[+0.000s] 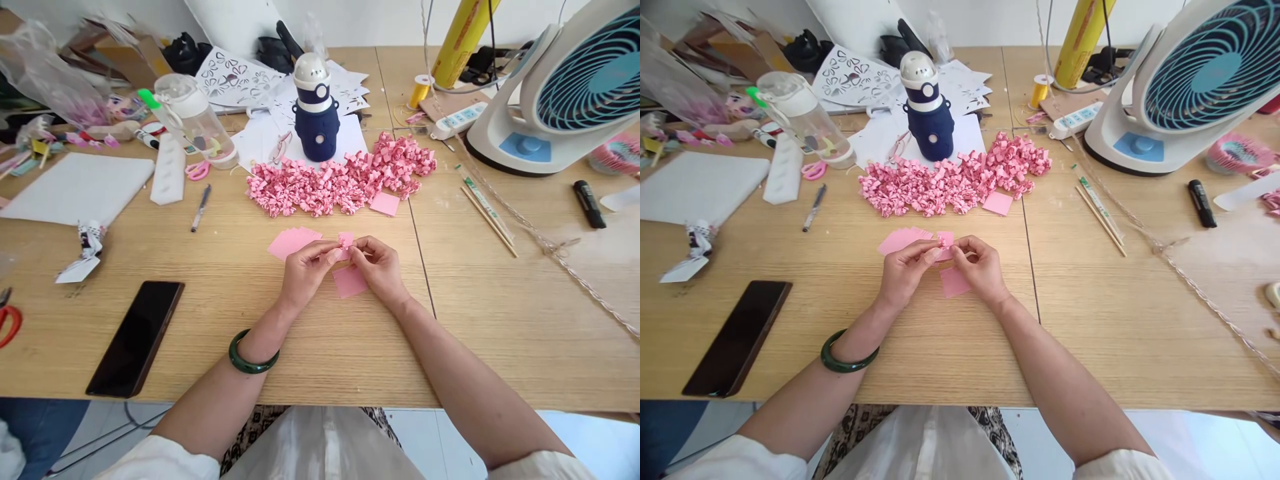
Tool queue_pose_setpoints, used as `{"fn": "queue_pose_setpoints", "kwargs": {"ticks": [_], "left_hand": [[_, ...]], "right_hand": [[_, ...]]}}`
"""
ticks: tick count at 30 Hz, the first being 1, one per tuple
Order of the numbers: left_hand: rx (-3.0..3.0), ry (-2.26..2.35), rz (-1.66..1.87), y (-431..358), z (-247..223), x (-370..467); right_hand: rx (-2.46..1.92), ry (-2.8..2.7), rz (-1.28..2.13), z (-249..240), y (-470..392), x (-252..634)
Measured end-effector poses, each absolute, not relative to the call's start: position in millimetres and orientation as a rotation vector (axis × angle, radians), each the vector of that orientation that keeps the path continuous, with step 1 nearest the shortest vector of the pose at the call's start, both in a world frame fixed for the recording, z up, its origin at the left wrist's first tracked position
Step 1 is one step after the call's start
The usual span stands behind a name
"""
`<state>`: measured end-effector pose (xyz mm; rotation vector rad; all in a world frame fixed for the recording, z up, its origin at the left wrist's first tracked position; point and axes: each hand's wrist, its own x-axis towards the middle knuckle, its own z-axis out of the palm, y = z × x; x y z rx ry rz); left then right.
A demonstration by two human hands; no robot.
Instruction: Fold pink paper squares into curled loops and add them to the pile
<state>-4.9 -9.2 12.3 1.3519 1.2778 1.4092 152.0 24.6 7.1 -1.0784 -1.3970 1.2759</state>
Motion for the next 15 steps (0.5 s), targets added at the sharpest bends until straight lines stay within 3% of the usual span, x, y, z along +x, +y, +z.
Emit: {"fn": "queue_pose_setpoints", "kwargs": {"ticks": [15], "left_hand": [[1.314,1.332,1.387,-10.1,9.1,-4.7]], "right_hand": [[-1.069,-1.418,1.262,7.2,24.6,153.0]]}}
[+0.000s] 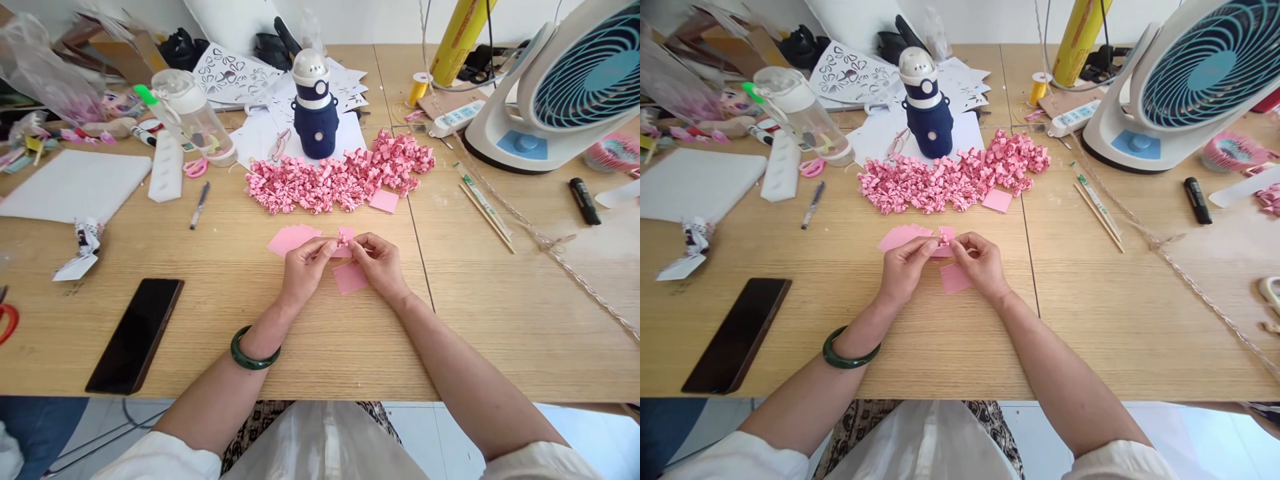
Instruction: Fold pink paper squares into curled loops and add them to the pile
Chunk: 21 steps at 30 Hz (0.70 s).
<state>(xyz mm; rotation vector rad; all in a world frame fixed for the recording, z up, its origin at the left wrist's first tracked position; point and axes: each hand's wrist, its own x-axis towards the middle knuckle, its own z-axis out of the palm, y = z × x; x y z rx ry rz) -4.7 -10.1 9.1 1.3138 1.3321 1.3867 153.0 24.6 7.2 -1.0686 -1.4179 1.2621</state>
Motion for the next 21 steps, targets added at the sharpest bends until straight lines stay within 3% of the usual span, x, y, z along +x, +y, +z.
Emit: {"fn": "queue_pose_setpoints", "kwargs": {"ticks": [21], "left_hand": [[1.308,1.358,1.378,-5.7,2.4,-6.1]], "right_hand": [[-1.075,-1.462,1.252,6.5,22.4,151.2]]}}
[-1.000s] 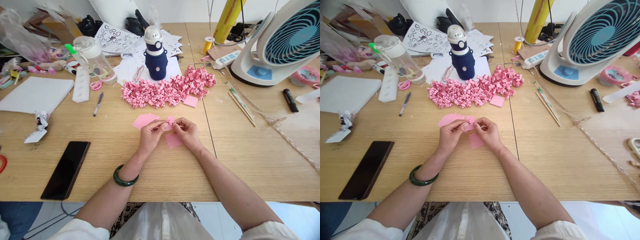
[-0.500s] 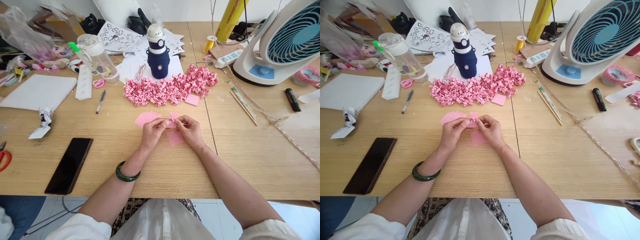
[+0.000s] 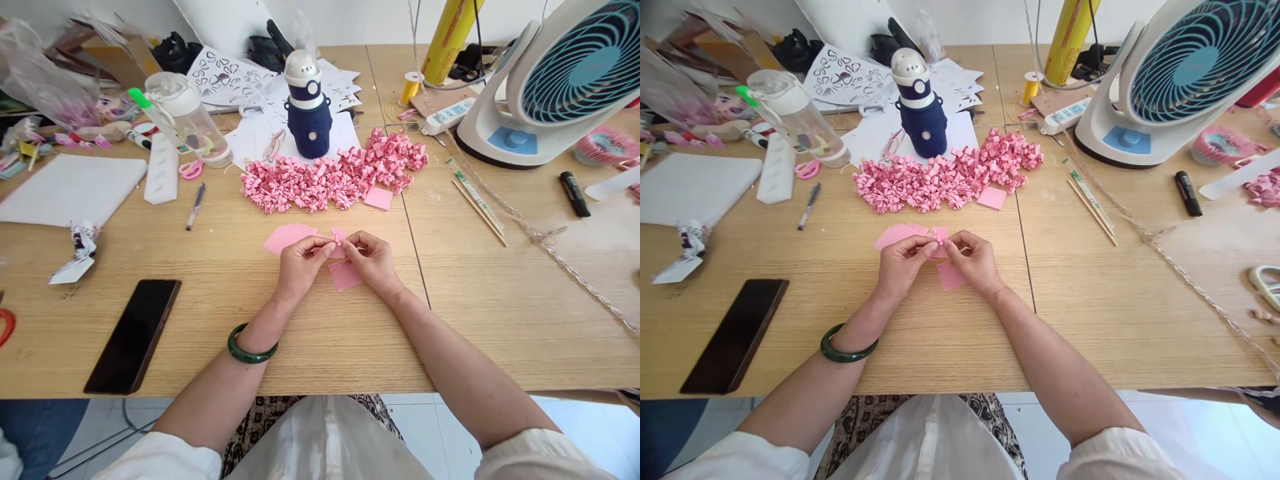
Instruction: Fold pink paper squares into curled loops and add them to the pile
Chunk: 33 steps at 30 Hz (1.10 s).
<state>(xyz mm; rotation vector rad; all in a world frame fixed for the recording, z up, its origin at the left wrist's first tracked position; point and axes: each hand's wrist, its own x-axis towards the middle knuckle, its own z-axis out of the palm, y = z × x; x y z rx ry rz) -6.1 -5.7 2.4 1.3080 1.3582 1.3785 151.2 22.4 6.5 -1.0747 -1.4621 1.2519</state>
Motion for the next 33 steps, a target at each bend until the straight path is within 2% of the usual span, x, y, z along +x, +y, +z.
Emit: {"fn": "queue_pose_setpoints", "kwargs": {"ticks": [14,33], "left_hand": [[1.366,1.417,1.377,-4.2,7.4,-9.1],[1.232,1.265,1.25,2.8,4.0,-12.7]], "right_hand": [[-0.984,-1.471,1.429,15.6,19.6,154.4],[-0.866,-1.49,1.607,15.4,19.9,156.9]]}}
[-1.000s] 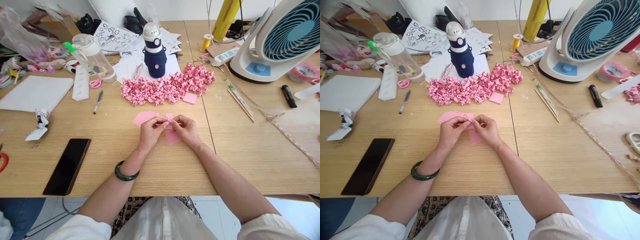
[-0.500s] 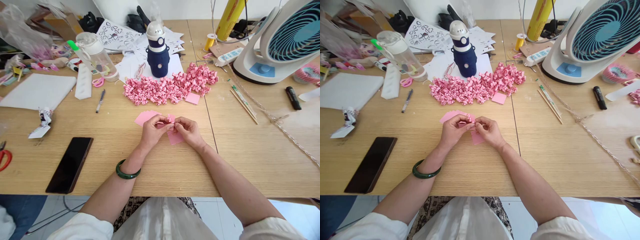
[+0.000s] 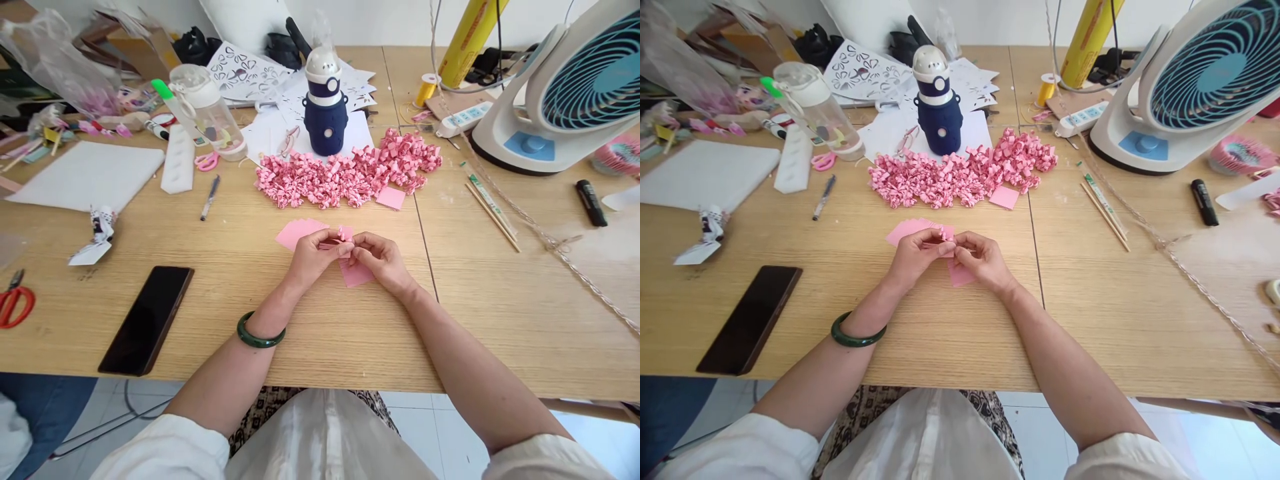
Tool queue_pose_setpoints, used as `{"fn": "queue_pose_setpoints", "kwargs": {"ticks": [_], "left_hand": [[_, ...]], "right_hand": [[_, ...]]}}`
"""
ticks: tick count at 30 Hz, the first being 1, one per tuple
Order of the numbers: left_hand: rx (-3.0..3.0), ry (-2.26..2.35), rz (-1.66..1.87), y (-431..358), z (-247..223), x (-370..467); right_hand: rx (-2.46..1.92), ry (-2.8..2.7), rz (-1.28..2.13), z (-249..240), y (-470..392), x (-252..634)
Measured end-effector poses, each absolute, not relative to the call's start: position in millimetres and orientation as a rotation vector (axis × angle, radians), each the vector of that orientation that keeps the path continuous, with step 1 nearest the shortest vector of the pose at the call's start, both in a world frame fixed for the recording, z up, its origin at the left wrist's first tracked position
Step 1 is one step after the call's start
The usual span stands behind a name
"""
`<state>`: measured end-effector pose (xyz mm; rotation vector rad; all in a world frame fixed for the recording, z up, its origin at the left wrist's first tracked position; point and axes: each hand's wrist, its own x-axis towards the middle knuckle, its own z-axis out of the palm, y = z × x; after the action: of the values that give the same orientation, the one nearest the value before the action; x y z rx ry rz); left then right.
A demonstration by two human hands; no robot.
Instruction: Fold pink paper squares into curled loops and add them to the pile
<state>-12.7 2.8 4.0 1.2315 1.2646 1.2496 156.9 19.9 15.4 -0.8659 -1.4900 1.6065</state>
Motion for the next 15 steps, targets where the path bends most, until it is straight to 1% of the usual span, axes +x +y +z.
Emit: {"fn": "queue_pose_setpoints", "kwargs": {"ticks": [4,7,12,15], "left_hand": [[1.1,1.216,1.259,3.8,2.1,-12.5],[1.079,1.196,1.265,2.0,4.9,-10.8],[0.981,1.141,1.341,0.0,10.2,-11.1],[1.015,1.214,1.382,0.6,9.0,-13.0]], "right_hand": [[-0.86,-1.419,1.679,13.0,21.5,154.6],[-0.881,-1.37,1.674,11.5,22.7,153.4],[-0.989,-1.267,1.546,8.9,25.7,154.8],[-1.041,-1.252,1.463,7.6,28.3,156.9]]}}
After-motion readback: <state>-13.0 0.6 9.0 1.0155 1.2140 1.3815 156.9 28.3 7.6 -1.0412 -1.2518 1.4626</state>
